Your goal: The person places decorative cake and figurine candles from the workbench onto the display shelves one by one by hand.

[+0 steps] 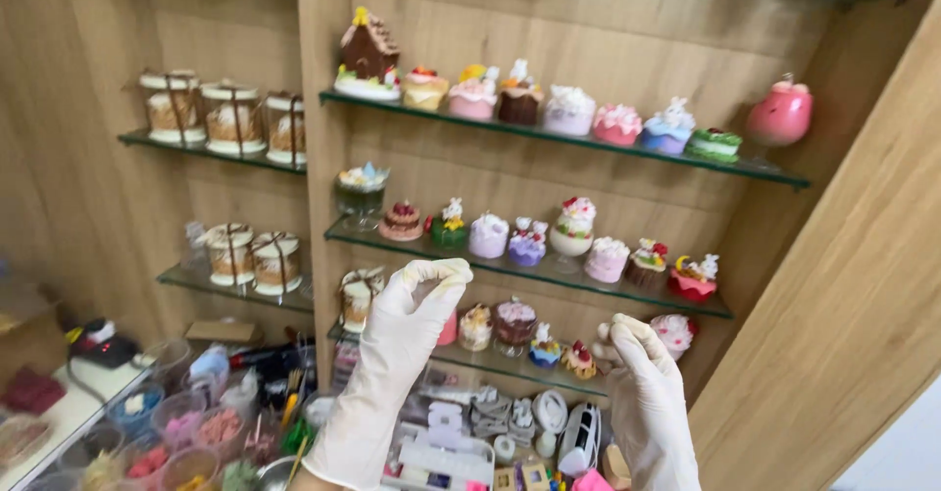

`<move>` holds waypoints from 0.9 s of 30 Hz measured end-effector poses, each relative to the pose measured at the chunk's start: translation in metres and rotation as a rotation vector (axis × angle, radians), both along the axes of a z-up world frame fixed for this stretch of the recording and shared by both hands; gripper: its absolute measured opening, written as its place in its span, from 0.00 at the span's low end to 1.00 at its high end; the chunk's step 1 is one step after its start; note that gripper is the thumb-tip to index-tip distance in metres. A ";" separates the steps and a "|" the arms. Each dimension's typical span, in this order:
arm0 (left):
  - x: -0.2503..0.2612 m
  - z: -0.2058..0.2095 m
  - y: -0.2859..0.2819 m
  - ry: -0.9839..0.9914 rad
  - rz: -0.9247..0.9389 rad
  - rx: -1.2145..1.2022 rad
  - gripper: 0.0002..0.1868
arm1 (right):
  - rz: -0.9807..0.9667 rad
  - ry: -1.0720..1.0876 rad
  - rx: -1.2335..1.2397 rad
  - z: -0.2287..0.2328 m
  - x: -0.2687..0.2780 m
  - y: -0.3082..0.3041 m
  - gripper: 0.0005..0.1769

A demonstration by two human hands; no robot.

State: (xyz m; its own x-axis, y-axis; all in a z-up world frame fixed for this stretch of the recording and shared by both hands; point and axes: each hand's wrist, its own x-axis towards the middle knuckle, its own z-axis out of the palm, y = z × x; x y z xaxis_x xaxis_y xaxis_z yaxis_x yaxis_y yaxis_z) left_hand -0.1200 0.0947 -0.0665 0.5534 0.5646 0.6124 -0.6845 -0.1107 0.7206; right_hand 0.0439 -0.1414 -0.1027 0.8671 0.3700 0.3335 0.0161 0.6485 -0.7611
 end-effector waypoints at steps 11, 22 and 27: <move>-0.154 -0.099 0.030 0.299 0.039 -0.356 0.10 | 0.280 0.187 -0.061 -0.112 -0.122 0.064 0.11; -0.229 -0.171 0.112 0.485 -0.021 -0.388 0.10 | 0.147 0.472 -0.386 -0.276 -0.230 0.126 0.12; -0.238 -0.211 0.124 0.611 -0.143 -0.499 0.08 | 0.036 0.575 -0.431 -0.310 -0.261 0.128 0.14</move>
